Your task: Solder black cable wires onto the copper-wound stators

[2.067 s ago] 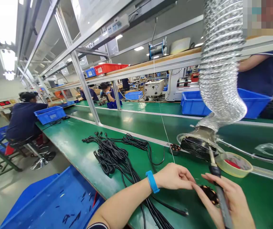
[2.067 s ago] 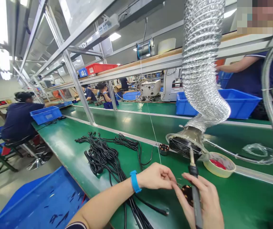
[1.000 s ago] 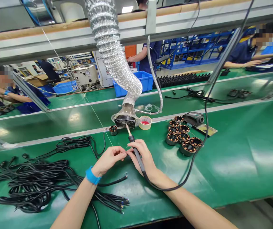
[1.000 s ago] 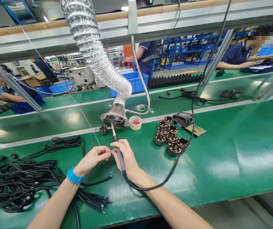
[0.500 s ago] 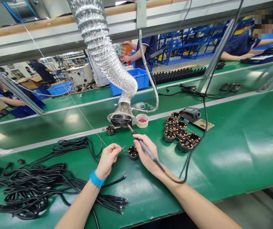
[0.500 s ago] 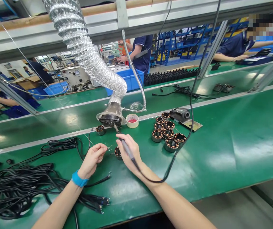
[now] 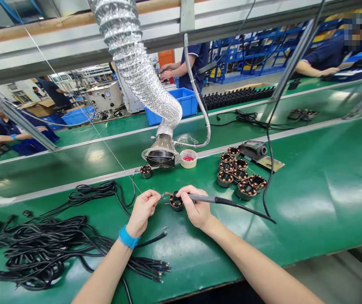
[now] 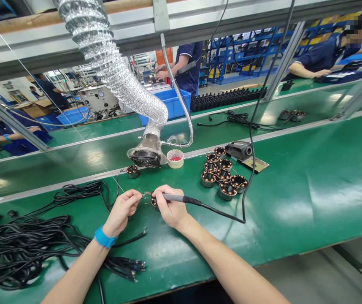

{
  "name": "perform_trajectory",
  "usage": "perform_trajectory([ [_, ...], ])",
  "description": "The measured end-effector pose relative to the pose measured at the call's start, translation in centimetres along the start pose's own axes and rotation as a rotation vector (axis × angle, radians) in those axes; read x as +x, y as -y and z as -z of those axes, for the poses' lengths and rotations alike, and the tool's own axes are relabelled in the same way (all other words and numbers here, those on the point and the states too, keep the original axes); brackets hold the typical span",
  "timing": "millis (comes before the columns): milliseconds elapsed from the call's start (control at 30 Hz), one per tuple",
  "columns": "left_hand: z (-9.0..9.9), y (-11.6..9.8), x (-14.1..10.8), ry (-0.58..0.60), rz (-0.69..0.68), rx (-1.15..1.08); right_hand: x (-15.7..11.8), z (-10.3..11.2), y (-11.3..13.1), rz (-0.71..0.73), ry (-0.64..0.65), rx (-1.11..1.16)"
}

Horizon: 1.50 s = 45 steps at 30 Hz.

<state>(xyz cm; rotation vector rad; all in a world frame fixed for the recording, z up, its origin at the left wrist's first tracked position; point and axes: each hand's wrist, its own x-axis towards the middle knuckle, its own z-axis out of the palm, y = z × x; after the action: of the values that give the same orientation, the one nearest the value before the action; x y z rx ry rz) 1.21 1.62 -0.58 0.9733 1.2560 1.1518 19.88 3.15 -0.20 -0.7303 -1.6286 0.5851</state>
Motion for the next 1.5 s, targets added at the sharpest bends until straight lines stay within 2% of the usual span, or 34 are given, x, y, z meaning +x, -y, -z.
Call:
perform_trajectory([
  [300, 0.06, 0.22, -0.01, -0.014, -0.010, 0.003, -0.13, -0.39, -0.14, -0.046, 0.035, 0.017],
  [600, 0.11, 0.40, 0.09, -0.007, -0.006, -0.001, -0.11, -0.27, -0.40, -0.093, -0.081, 0.075],
  [933, 0.10, 0.29, 0.12, -0.003, -0.005, 0.003, -0.33, -0.32, -0.61, -0.093, -0.099, 0.075],
  [1300, 0.14, 0.29, 0.21, -0.008, 0.000, -0.003, -0.17, -0.25, -0.14, -0.056, -0.086, 0.045],
  [1500, 0.14, 0.20, 0.08, 0.000, -0.004, 0.005, 0.12, -0.61, -0.08, 0.028, 0.005, -0.060],
])
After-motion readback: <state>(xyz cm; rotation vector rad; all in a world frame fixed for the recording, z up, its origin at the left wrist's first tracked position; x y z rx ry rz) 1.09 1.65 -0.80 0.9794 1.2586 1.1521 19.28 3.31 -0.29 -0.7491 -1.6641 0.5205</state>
